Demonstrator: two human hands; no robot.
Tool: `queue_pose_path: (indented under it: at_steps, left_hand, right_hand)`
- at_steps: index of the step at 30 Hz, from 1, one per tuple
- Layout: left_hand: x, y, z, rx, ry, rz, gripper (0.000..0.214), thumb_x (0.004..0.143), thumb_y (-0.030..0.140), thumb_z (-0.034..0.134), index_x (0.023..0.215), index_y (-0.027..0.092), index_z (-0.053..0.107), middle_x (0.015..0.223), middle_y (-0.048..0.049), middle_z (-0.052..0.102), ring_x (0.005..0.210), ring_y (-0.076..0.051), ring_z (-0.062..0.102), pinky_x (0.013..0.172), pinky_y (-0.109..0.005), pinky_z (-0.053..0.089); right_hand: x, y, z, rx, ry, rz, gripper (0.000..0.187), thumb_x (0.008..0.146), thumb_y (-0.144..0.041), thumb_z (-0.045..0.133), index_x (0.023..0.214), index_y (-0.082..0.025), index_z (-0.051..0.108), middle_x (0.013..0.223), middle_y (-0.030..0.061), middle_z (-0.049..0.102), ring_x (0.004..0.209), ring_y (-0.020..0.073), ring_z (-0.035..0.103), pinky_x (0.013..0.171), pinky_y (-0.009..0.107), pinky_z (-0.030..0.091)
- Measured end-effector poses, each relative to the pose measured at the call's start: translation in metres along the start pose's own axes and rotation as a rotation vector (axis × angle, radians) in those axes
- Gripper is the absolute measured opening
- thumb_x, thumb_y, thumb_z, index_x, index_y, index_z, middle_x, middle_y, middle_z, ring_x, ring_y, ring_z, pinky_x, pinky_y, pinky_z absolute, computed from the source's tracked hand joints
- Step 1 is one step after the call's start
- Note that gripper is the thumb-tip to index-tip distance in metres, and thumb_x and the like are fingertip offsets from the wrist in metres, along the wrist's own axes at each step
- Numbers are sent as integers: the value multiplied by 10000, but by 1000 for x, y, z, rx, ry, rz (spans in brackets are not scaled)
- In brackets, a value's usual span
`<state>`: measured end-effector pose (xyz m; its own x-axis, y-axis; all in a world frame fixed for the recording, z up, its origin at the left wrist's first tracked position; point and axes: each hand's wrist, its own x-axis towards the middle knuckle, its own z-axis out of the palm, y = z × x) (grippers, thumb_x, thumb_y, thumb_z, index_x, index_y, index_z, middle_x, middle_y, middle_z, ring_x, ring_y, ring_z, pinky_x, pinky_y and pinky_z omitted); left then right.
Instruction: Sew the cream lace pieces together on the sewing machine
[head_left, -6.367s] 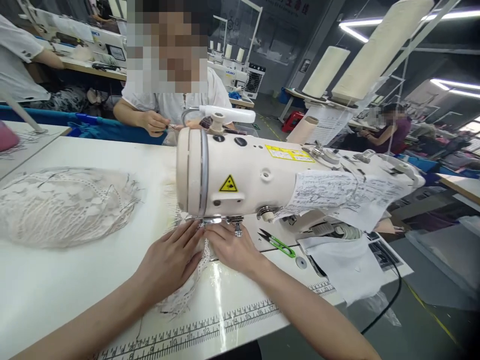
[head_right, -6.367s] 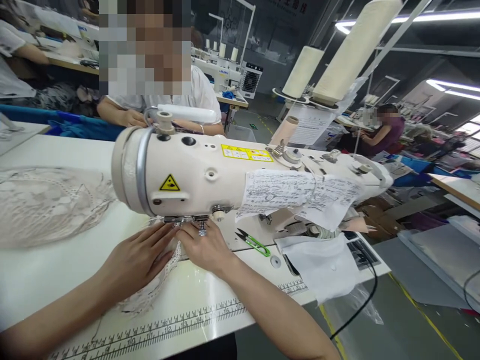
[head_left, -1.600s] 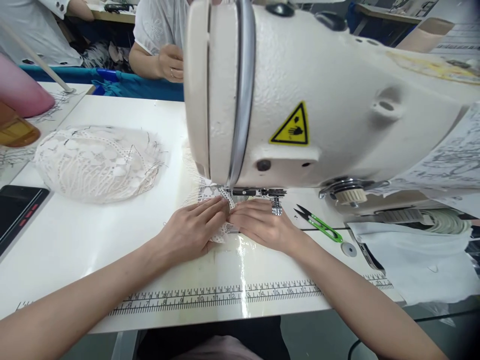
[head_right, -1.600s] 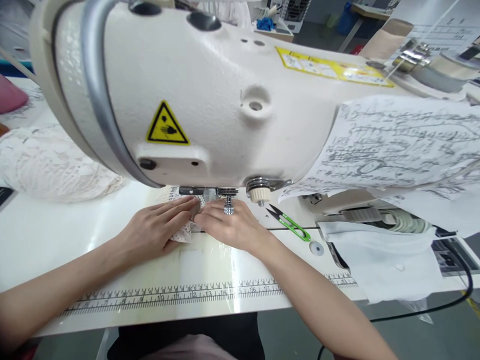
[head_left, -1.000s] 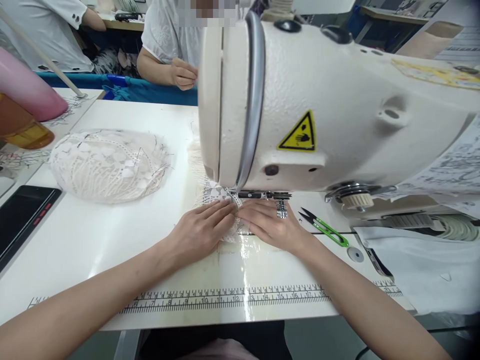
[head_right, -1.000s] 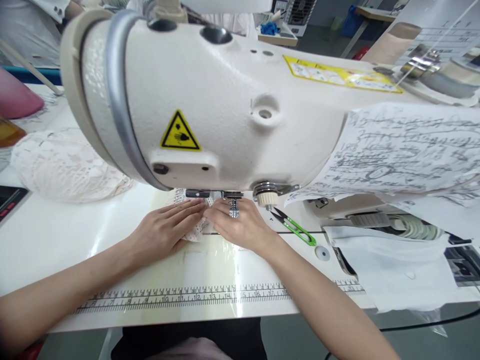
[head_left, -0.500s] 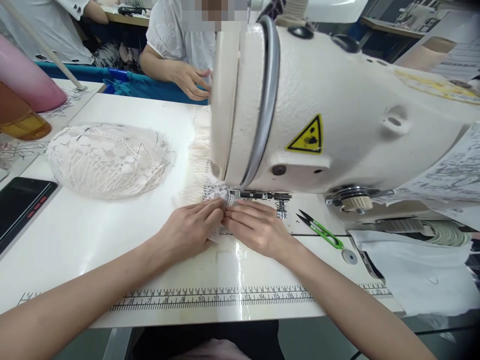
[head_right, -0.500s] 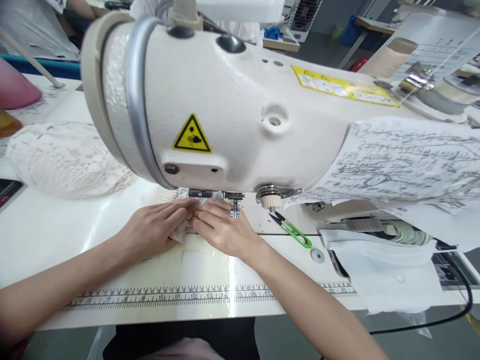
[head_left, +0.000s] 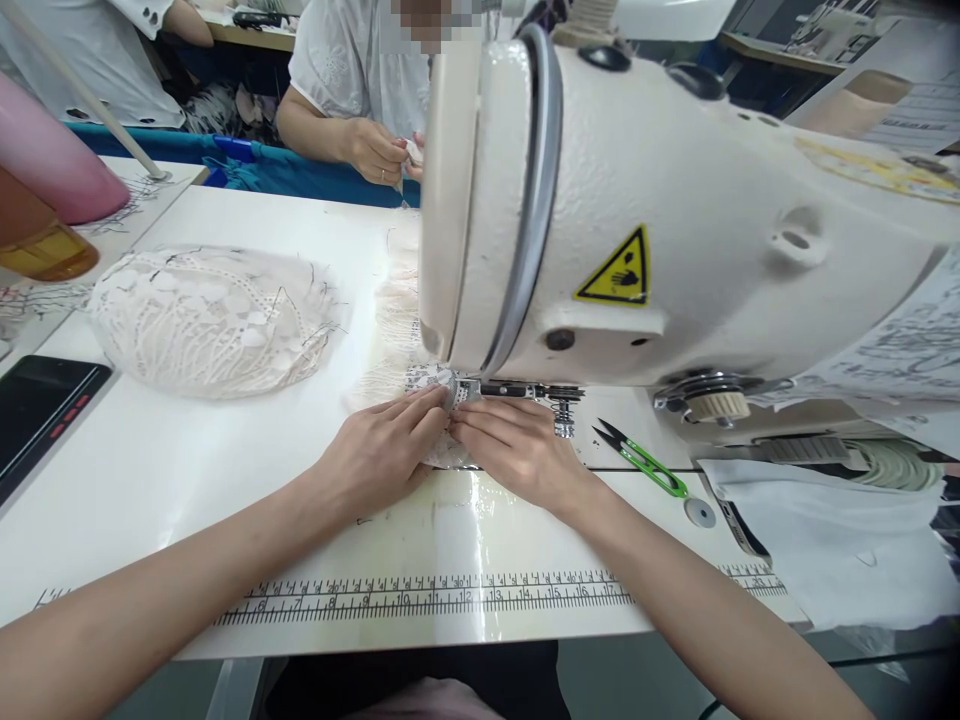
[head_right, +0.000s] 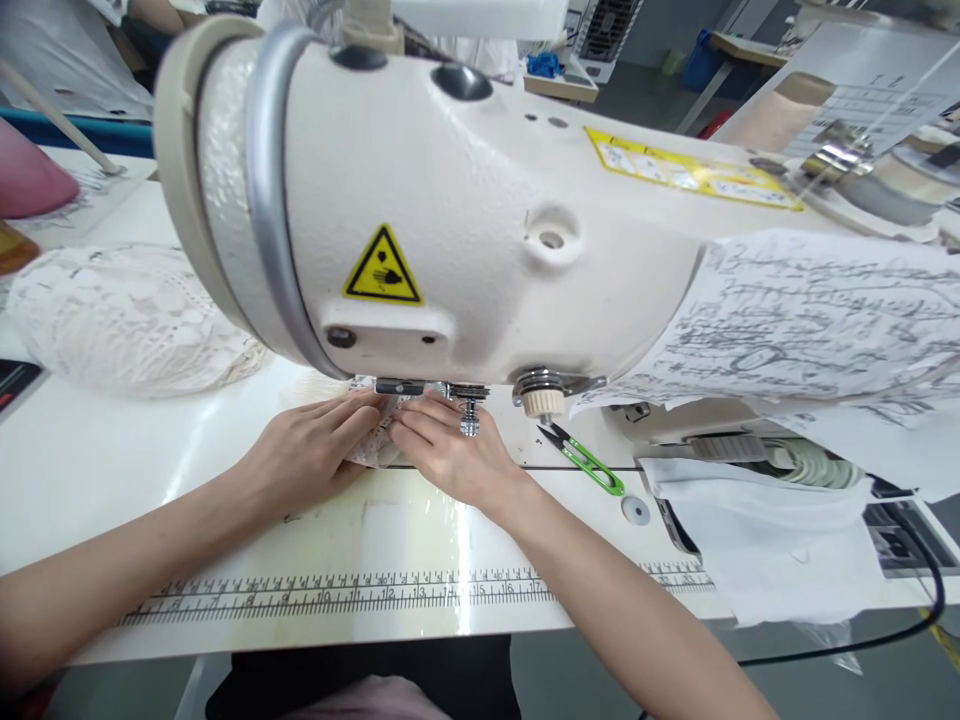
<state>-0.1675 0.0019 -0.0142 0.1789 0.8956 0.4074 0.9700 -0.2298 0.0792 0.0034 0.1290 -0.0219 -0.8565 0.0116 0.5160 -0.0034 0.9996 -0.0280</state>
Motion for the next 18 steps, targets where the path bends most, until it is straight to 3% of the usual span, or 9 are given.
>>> queue_pose_path:
  at_steps: [7,18]
  left_hand:
    - [0,2,2,65,3,27,420,836,113,450,1234,39,560,1244,-159,646,1164,-262,616,948,-369,561]
    - [-1,2,5,86,13,59,383,922,205,465,1257,78,603,1290,-135,616,1200,-286,585,944,-393,566]
  right_hand:
    - [-1,5,-2,25,-18,31,210,907,-63,518,1022,-162,663,1109,34,723,1066,147,659,940,300,545]
    - [-5,16,-2,10,-37,99,186,926,-132,520,1012,-177,679,1117,17,717,949,150,689,831,280,564]
